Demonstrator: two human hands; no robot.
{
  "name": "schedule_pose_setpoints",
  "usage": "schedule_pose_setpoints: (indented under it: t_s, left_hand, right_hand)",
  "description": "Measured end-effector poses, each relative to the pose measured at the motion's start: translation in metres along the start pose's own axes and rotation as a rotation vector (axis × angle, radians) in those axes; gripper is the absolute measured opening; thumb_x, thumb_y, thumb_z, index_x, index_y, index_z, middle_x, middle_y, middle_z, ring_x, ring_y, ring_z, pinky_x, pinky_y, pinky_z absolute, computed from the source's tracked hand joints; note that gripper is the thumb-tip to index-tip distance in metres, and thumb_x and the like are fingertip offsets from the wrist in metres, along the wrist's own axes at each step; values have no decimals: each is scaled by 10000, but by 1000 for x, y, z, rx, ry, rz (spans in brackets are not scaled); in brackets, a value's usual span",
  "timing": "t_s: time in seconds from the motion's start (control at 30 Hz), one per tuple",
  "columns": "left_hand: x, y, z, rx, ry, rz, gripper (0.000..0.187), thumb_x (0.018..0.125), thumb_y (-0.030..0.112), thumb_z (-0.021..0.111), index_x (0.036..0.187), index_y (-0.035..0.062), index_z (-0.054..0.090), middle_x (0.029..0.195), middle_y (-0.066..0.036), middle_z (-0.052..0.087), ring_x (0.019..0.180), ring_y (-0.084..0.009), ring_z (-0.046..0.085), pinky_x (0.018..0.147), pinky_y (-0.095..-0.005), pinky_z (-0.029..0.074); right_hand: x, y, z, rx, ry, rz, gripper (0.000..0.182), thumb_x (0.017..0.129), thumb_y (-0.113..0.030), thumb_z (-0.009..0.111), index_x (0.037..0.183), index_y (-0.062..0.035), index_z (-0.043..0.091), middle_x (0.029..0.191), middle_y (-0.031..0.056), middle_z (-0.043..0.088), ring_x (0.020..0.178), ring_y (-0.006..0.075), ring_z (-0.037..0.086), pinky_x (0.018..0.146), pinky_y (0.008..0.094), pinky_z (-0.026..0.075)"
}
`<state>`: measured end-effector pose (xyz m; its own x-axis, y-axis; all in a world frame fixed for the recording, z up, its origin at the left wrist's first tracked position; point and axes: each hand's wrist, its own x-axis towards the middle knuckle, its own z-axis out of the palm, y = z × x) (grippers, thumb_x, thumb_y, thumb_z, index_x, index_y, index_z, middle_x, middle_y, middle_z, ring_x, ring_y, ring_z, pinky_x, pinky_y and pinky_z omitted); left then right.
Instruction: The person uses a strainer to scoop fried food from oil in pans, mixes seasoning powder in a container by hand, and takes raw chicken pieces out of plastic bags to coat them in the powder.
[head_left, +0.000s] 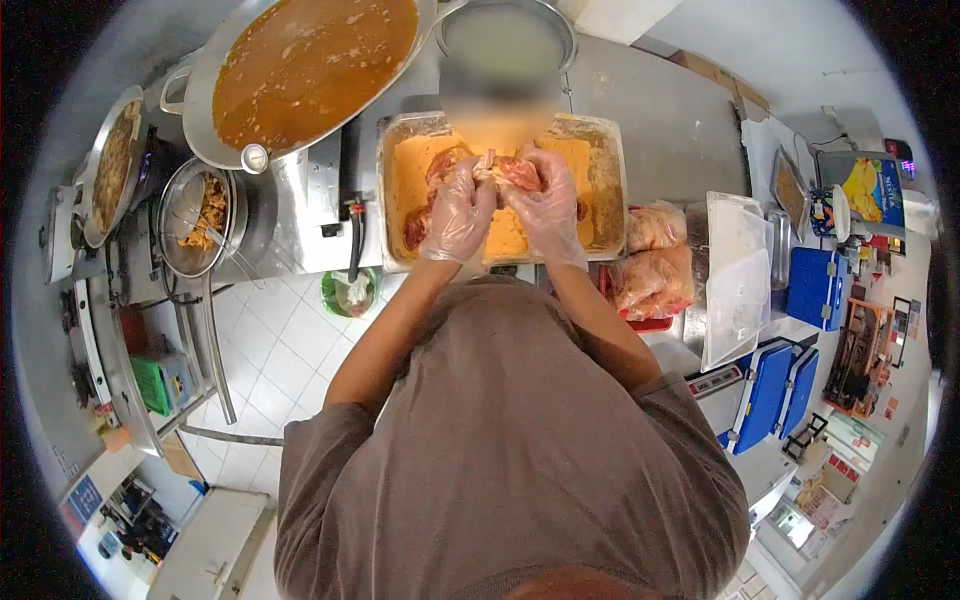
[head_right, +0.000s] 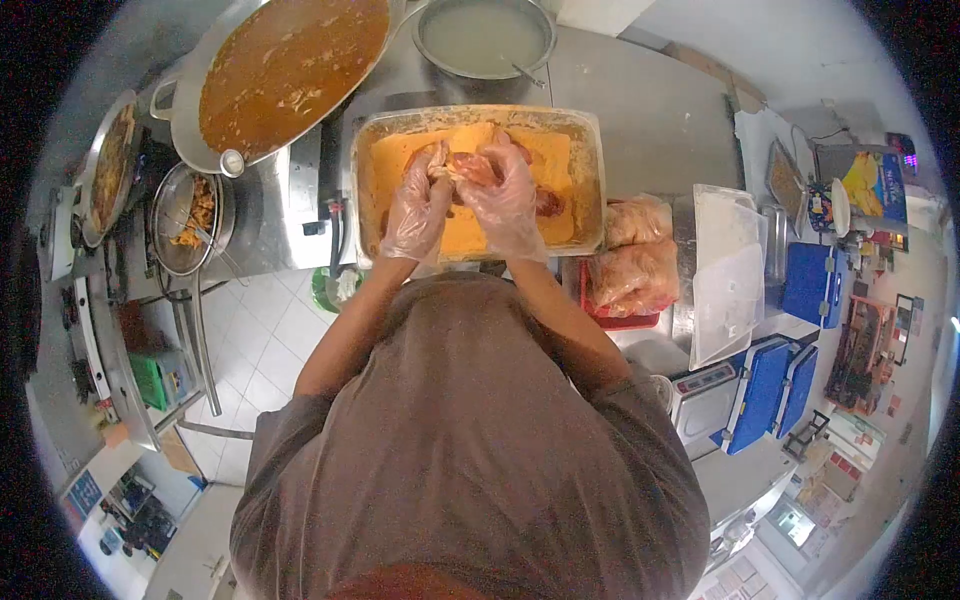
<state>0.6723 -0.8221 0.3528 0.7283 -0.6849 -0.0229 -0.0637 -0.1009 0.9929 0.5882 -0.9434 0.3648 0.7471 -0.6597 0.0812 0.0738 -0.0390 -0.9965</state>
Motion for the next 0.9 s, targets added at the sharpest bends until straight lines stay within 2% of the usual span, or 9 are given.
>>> schedule_pose_setpoints:
  t_s: [0.13, 0.23, 0.33, 0.43, 0.5, 0.6, 0.67, 0.8, 0.9]
  left_hand:
    - [2, 16, -30, 431, -69, 278, 243, 960, 96, 534, 1186, 17, 575, 907, -262, 665, 796, -410, 669, 710, -455, 537]
    - [0, 28, -43, 603, -91, 454, 224, 991, 92, 545, 1205, 30, 564, 881, -246, 609, 775, -285, 676, 712, -377, 543]
    - [5, 18, -41, 272, -51, 301, 226, 989, 98, 565, 1197, 11, 559, 907, -209, 644, 780, -258, 678, 705, -365, 543]
    - [-6, 19, -28, -469, -166, -72, 233, 999, 125, 577, 1192, -5, 556, 961, -171, 663, 788, -226, 674, 688, -346, 536]
    - [-14, 22, -17, -237, -169, -65, 261, 1014, 144, 568, 1217, -14, 527, 972, -148, 655, 796, -216, 654, 703, -346, 531]
    - [-24, 35, -7, 36, -162, -63, 349, 1052, 232, 504, 1279, -31, 471, 967, -163, 630, 856, -258, 628, 800, -380, 517]
    - [-25, 41, 0, 78, -149, -178, 399, 1062, 276, 473, 1304, -39, 449, 953, -172, 625, 879, -284, 618, 837, -400, 504]
    - [-14, 0, 25, 114, 90, -85, 406, 1077, 324, 408, 1278, -26, 454, 949, -211, 617, 858, -335, 611, 805, -431, 490]
    - [-1, -24, 39, 73, 239, -104, 373, 1080, 338, 390, 1209, -1, 479, 903, -241, 614, 821, -388, 596, 771, -473, 471]
  right_hand:
    - [-4, -12, 3, -332, -120, -161, 252, 849, -104, 760, 1056, 4, 667, 994, 42, 681, 900, 122, 633, 761, 296, 536]
    - [-10, -39, 13, -372, -189, -91, 211, 867, -114, 745, 1032, -2, 678, 914, 29, 668, 836, 114, 621, 700, 297, 522]
    - [-21, -51, 27, -258, -79, 71, 171, 876, -109, 736, 1001, -2, 689, 856, 20, 657, 789, 100, 607, 665, 290, 511]
    - [-22, -28, 37, -151, 228, 108, 133, 902, -110, 717, 967, 3, 687, 826, 16, 652, 755, 85, 597, 646, 276, 503]
    - [-15, -6, 41, -47, 419, -24, 131, 951, -124, 673, 916, 2, 670, 806, 5, 642, 701, 80, 570, 610, 266, 485]
    - [-14, -6, 41, 299, 506, 225, 186, 975, -153, 639, 880, 7, 645, 795, 7, 632, 682, 89, 544, 601, 282, 474]
    - [-8, -2, 37, 89, 517, 199, 218, 980, -183, 631, 868, 3, 624, 804, 8, 623, 691, 89, 533, 598, 288, 464]
    - [9, -7, 29, -16, 430, 211, 279, 978, -228, 622, 854, 16, 570, 771, 64, 580, 687, 125, 516, 612, 327, 464]
    - [16, 32, 4, -281, 191, 152, 306, 967, -249, 631, 873, 35, 563, 787, 175, 581, 672, 264, 557, 618, 394, 477]
